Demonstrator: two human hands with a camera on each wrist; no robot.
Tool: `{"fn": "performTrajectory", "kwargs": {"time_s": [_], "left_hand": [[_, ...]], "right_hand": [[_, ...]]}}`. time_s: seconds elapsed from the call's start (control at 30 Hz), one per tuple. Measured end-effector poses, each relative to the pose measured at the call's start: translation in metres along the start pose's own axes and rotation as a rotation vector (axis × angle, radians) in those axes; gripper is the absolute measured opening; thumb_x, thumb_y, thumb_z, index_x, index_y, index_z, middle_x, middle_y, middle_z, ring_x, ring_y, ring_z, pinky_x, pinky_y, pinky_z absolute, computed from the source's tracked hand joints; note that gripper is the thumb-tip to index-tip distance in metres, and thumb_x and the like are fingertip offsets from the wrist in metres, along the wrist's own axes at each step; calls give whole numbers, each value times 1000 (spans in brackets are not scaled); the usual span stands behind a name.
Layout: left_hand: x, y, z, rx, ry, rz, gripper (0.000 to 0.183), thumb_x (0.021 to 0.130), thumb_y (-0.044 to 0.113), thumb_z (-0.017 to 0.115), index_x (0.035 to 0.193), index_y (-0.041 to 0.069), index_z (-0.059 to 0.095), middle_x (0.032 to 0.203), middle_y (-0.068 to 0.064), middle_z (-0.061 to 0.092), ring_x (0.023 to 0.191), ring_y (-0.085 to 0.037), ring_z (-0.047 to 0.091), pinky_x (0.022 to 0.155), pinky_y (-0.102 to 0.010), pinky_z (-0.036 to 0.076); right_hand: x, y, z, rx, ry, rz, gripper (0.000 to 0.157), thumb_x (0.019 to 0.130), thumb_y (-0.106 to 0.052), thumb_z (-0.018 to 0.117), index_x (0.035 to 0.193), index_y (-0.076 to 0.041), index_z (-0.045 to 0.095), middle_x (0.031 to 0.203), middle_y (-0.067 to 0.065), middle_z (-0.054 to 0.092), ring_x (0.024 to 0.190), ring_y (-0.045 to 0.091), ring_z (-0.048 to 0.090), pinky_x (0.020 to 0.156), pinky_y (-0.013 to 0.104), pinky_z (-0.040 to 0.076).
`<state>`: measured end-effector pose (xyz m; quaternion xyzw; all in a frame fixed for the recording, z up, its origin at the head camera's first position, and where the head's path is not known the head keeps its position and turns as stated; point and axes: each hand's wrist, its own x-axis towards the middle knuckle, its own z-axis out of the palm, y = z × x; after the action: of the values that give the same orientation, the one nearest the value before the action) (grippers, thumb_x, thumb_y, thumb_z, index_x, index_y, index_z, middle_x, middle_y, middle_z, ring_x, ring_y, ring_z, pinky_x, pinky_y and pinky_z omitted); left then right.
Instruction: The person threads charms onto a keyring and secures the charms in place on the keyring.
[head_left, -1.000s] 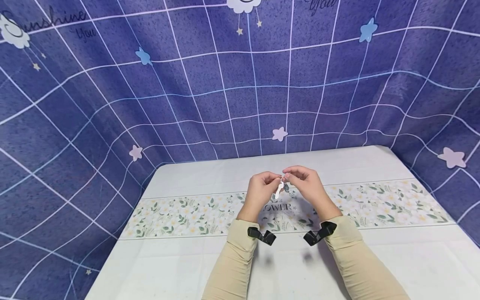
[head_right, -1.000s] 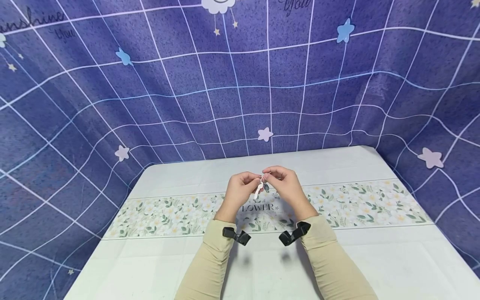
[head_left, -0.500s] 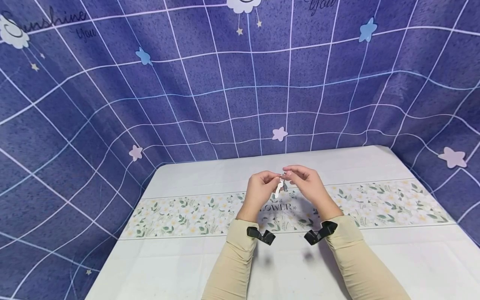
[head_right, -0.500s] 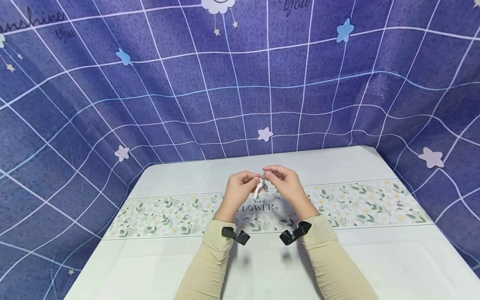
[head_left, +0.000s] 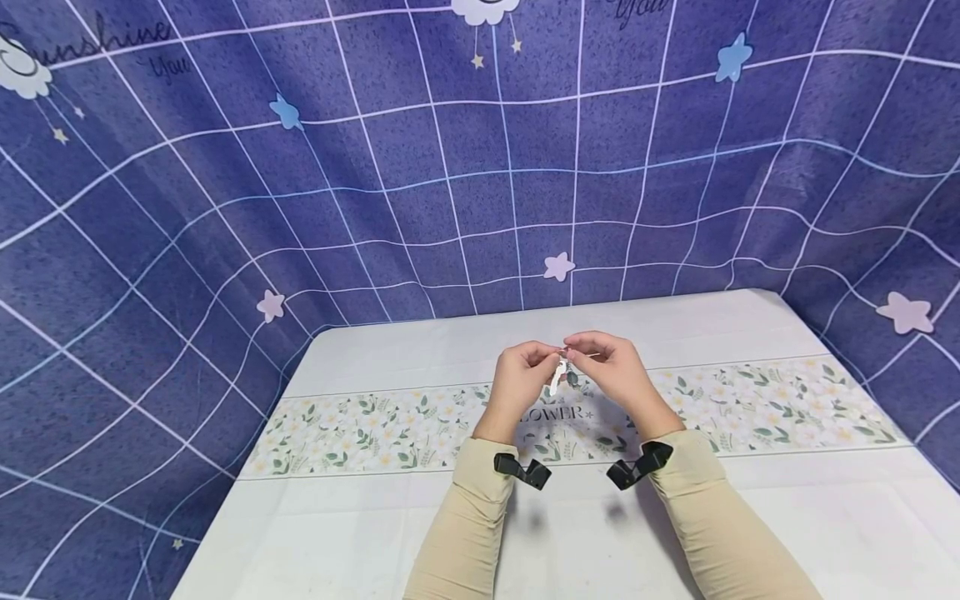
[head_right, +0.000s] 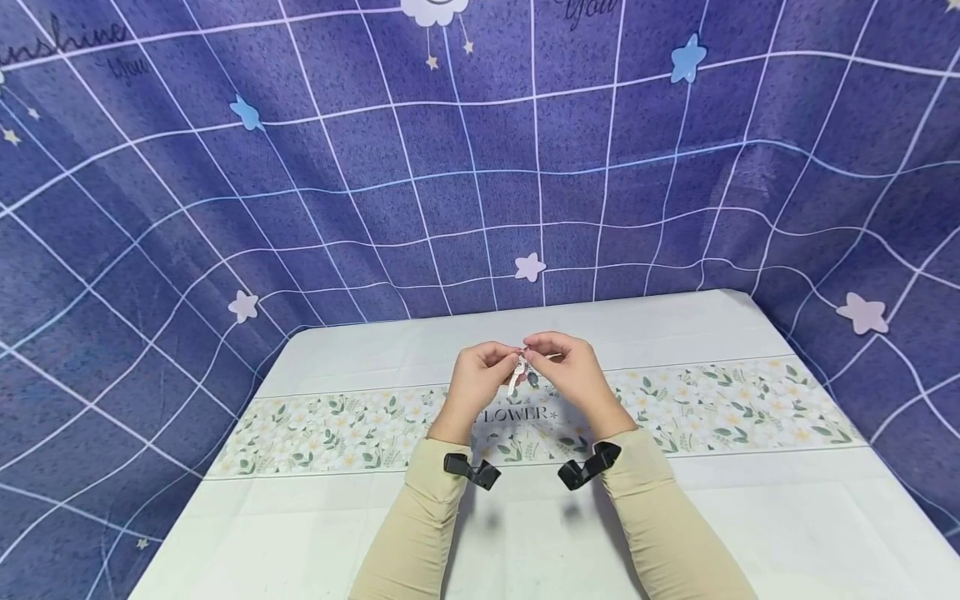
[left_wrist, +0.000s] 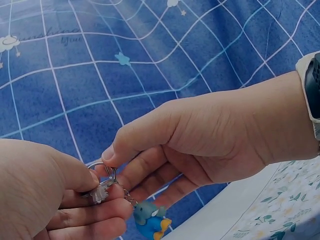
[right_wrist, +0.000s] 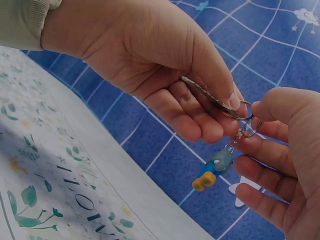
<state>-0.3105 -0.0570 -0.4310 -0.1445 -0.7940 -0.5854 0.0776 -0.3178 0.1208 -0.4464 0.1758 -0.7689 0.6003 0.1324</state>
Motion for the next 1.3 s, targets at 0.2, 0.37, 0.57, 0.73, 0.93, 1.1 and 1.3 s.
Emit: {"fn": "performTrajectory", "kwargs": {"time_s": [0.2,0.37,0.57,0.73,0.93,1.1,1.3], "left_hand": [[0,0,0,-14,-1,-6,12,97,10,68,98,3,77,85,-18,74,80,-41,72,63,-21,57],[0,-1,0,11,5,9,11,96,10,68,97,4,77,83,-16,74,71,-27,72,60,-22,55],[0,0,0,39,-2,11,11,96,11,69,97,6,78,77,-3,74,67,-17,69,58,-21,52],[0,0,0,47,4,8,11,96,11,69,96,6,78,76,-3,73,62,-9,64,56,-21,51],[1,-1,0,4,3,-9,11,96,10,68,97,3,77,80,-10,75,69,-22,71,62,-23,58],[2,-1,0,-29,8,-14,11,96,8,68,97,0,76,82,-14,75,76,-38,72,63,-24,59],[2,0,-1,-61,1,-16,12,96,7,68,98,-2,75,85,-18,75,80,-45,71,63,-23,59]], "right_hand": [[-2,-11,0,-27,-2,28,24,97,-10,69,115,5,71,105,20,74,95,24,69,81,28,56],[0,-1,1,-17,10,43,25,95,-14,71,114,3,72,103,17,75,87,12,69,76,24,56],[-1,0,0,9,11,63,21,97,-12,68,112,2,73,102,18,76,85,7,69,76,23,55],[-1,-1,-1,16,3,65,23,97,-13,68,113,3,72,104,19,75,88,11,69,77,24,55],[0,-2,1,-6,-12,67,25,96,-19,72,113,-1,73,106,16,75,90,16,68,78,31,56],[0,-2,2,-1,-12,44,22,95,-16,73,111,-2,73,104,16,75,88,18,68,78,31,57],[1,-2,3,0,-11,29,21,95,-10,72,112,1,71,102,18,75,86,17,68,74,26,56]]}}
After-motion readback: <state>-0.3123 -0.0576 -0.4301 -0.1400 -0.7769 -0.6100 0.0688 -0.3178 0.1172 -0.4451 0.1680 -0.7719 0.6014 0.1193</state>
